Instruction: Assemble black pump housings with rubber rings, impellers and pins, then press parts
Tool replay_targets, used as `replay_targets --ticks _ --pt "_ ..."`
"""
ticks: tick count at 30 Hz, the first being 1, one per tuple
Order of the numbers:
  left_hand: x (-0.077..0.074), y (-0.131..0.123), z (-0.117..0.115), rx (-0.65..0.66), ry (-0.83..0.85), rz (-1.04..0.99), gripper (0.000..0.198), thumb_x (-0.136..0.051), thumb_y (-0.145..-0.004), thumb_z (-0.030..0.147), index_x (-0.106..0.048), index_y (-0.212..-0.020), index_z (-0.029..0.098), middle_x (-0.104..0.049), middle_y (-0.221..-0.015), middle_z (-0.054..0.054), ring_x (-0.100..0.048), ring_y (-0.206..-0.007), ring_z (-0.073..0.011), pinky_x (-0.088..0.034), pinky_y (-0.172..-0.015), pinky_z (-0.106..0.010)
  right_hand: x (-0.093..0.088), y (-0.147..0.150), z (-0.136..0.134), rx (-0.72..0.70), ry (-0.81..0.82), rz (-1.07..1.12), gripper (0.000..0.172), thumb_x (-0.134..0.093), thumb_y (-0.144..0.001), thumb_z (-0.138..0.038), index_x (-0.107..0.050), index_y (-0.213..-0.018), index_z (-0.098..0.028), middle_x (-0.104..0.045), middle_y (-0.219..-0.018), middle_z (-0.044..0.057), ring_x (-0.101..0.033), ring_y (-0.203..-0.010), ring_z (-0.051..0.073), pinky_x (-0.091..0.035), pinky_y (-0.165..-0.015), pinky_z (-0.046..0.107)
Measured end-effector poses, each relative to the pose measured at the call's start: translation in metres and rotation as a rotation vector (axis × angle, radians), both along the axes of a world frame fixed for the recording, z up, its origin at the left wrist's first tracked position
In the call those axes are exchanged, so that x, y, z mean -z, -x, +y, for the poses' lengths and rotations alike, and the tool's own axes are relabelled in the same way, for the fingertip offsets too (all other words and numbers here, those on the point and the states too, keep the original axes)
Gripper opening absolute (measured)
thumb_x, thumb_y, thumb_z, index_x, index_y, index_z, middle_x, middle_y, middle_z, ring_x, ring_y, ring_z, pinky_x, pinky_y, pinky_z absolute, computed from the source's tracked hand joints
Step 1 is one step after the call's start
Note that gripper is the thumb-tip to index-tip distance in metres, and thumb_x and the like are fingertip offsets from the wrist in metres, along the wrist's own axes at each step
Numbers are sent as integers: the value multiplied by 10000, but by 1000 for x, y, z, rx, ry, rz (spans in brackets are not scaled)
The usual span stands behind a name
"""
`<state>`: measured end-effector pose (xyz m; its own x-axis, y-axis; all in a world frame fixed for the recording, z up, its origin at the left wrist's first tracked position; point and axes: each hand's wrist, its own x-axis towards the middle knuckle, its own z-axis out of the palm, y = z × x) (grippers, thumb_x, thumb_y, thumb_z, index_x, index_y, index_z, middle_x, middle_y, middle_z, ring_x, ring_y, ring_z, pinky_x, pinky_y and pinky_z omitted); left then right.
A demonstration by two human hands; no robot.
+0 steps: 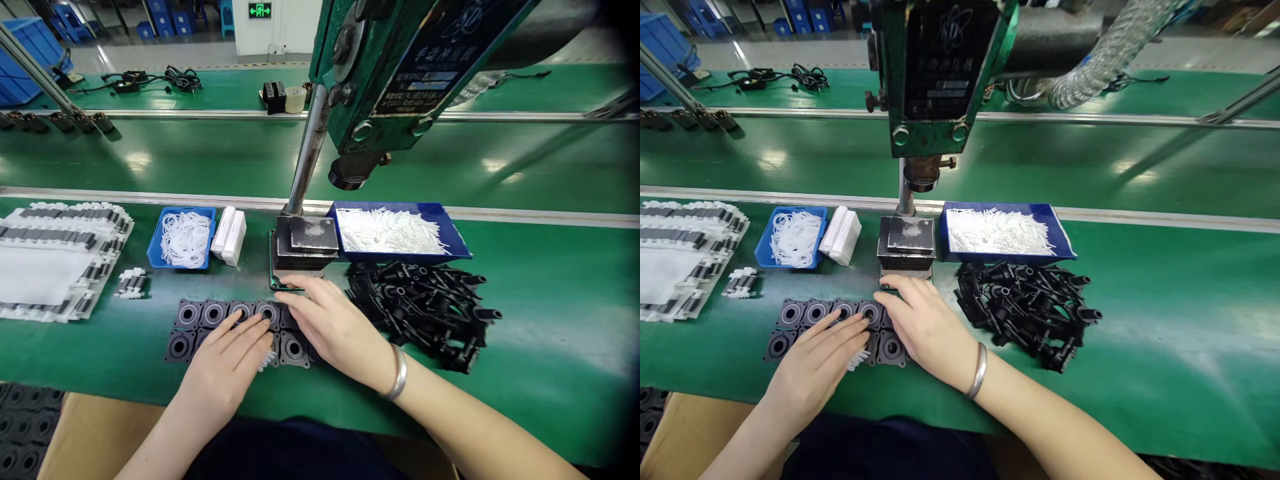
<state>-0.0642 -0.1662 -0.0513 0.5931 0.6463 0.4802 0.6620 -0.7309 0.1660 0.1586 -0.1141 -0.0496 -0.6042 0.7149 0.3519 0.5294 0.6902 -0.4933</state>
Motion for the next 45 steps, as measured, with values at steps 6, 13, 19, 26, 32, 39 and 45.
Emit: replay_targets --ticks 6,13,19,26,32,39,45 --pt "-9 -11 2 -176 208 -282 189 -514 -968 131 -679 -1061 136 -770 -925 -66 -735 -866 -132 -600 -822 -204 -11 1 -7 -90 372 307 81 -670 -906 -243 -645 -968 -197 -593 -1181 90 -594 -1131 183 -511 -969 332" --pt "-6 -13 1 -171 244 -306 208 -525 -973 160 -696 -1091 168 -786 -942 -44 -749 -849 -134 -611 -803 -205 -7 -5 -6 -16 463 394 68 -697 -884 -216 -658 -830 -201 -617 -1100 57 -618 -1055 170 -508 -932 317" --pt "-2 -15 3 -135 124 -242 236 -528 -942 61 -681 -1107 133 -778 -1006 -84 -742 -936 -156 -615 -868 -261 3 -14 -1 180 327 208 110 -625 -925 -219 -642 -821 -189 -607 -1155 94 -570 -1131 241 -457 -985 455" --pt "4 -31 10 117 -41 25 271 -425 -965 41 -682 -1041 80 -756 -1107 -143 -698 -1112 -254 -565 -1005 -471 11 -10 0 221 193 78 52 -603 -926 -202 -614 -886 -170 -603 -1166 122 -570 -1105 263 -487 -956 488" --pt "7 -34 10 145 -36 108 278 -425 -960 48 -687 -1048 76 -736 -1165 -154 -672 -1155 -302 -560 -1000 -502 16 -17 -7 140 11 0 280 -415 -968 -86 -631 -1117 -184 -599 -1216 140 -568 -1115 249 -525 -916 450" --pt "5 -33 9 101 46 -36 271 -442 -950 36 -673 -1077 99 -748 -1134 -128 -689 -1126 -243 -542 -1034 -447 10 -28 -11 97 12 61 314 -421 -957 -73 -630 -1173 -163 -606 -1239 156 -560 -1159 258 -511 -954 480" --pt "-5 -34 7 -90 209 -302 197 -533 -962 133 -690 -1081 143 -771 -954 -69 -736 -884 -138 -602 -832 -215 -9 -25 -16 3 355 378 128 -687 -892 -242 -657 -1013 -214 -600 -1200 88 -584 -1154 193 -502 -995 349"
